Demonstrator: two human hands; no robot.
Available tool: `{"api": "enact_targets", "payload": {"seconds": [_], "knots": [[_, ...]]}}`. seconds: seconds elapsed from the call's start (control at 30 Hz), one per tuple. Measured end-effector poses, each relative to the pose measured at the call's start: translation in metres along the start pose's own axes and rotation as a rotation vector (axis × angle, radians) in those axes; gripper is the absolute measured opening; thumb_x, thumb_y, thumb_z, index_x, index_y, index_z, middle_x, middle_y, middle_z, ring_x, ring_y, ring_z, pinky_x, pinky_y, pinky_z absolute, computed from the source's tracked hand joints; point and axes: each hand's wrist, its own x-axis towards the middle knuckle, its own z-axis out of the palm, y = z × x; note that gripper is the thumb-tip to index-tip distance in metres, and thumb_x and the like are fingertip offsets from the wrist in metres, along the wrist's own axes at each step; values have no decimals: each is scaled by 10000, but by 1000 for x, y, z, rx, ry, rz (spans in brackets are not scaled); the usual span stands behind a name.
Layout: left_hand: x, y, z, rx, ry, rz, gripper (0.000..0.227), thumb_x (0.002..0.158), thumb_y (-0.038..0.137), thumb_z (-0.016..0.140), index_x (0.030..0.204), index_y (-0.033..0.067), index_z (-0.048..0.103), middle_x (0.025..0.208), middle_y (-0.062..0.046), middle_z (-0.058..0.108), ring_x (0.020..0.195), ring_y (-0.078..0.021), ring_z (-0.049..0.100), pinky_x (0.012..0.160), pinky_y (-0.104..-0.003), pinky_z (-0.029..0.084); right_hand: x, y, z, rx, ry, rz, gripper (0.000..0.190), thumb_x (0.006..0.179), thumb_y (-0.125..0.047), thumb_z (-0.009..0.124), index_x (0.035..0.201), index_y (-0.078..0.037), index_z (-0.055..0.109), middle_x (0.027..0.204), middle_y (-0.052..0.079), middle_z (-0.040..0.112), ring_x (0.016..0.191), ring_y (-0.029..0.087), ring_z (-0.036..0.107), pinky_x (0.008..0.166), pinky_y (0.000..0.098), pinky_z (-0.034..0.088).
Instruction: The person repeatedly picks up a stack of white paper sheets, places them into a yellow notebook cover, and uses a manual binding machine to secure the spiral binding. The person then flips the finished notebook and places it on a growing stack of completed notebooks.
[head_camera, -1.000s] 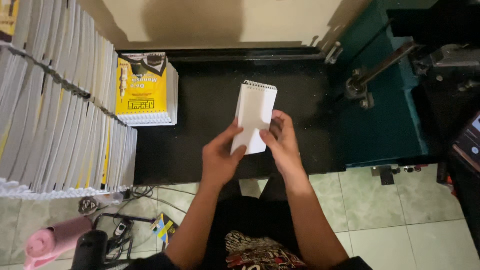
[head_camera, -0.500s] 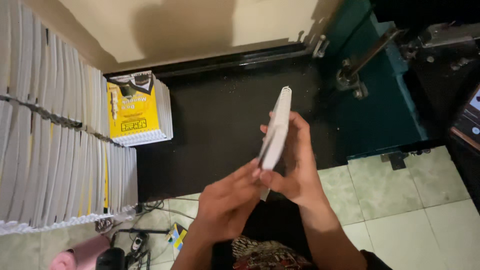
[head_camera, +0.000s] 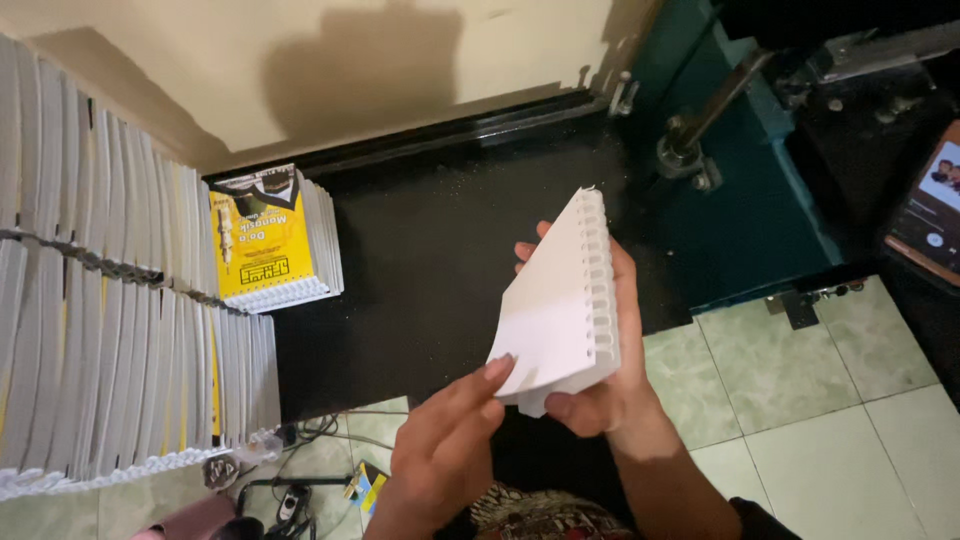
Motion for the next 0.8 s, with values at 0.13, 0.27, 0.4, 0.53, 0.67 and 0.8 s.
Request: {"api": "enact_targets", "payload": {"seconds": [0.13, 0.27, 0.4, 0.53, 0.67, 0.8], "knots": [[8, 1, 4, 43, 22, -12, 294, 1046, 22, 554, 1340, 33, 534, 1351, -301, 637, 1214, -404, 747, 1030, -467, 656, -1, 6, 0, 47, -6, -24, 1158, 758, -504, 847, 1566, -54, 150, 1650, 264, 279, 1503, 395, 419, 1303, 529, 324], [9, -1, 5, 28, 21, 15, 342, 1068, -38, 473, 1405, 11, 445, 1280, -290, 667, 1156, -429, 755, 1015, -547, 681, -2, 9, -1, 20, -4, -25, 1178, 732, -508, 842, 1570, -72, 137, 1658, 278, 275, 1511, 409, 413, 1261, 511, 361], [8, -6, 9, -2, 39, 5, 343, 1033, -112, 501, 1364, -24, 480, 1203, -279, 684, 1110, -425, 756, 989, -577, 700, -3, 10, -3, -1, -42, -47, 1132, 779, -478, 808, 1580, -83, 110, 1668, 273, 247, 1531, 408, 389, 1258, 513, 362], [6, -9, 12, -19, 51, 27, 296, 1024, -93, 505, 1317, -57, 498, 1163, -291, 697, 1081, -437, 760, 973, -576, 693, -6, 16, -4, -23, -25, -41, 1232, 723, -507, 851, 1588, -63, 95, 1670, 265, 263, 1539, 407, 397, 1270, 496, 365], [10, -4, 7, -43, -18, -11, 241, 1023, -74, 497, 1254, -71, 565, 1169, -262, 702, 1092, -418, 750, 998, -548, 665, -9, 29, -9, -45, -60, -136, 1190, 719, -501, 842, 1580, -113, 117, 1656, 309, 268, 1529, 461, 409, 1290, 556, 353], [8, -5, 0, -51, -134, -80, 312, 1030, -70, 504, 1333, -38, 567, 1253, -225, 692, 1117, -381, 747, 1038, -488, 645, -3, 19, -12, -153, -75, -169, 1130, 737, -558, 807, 1547, -96, 169, 1599, 284, 344, 1473, 403, 468, 1316, 579, 371]]}}
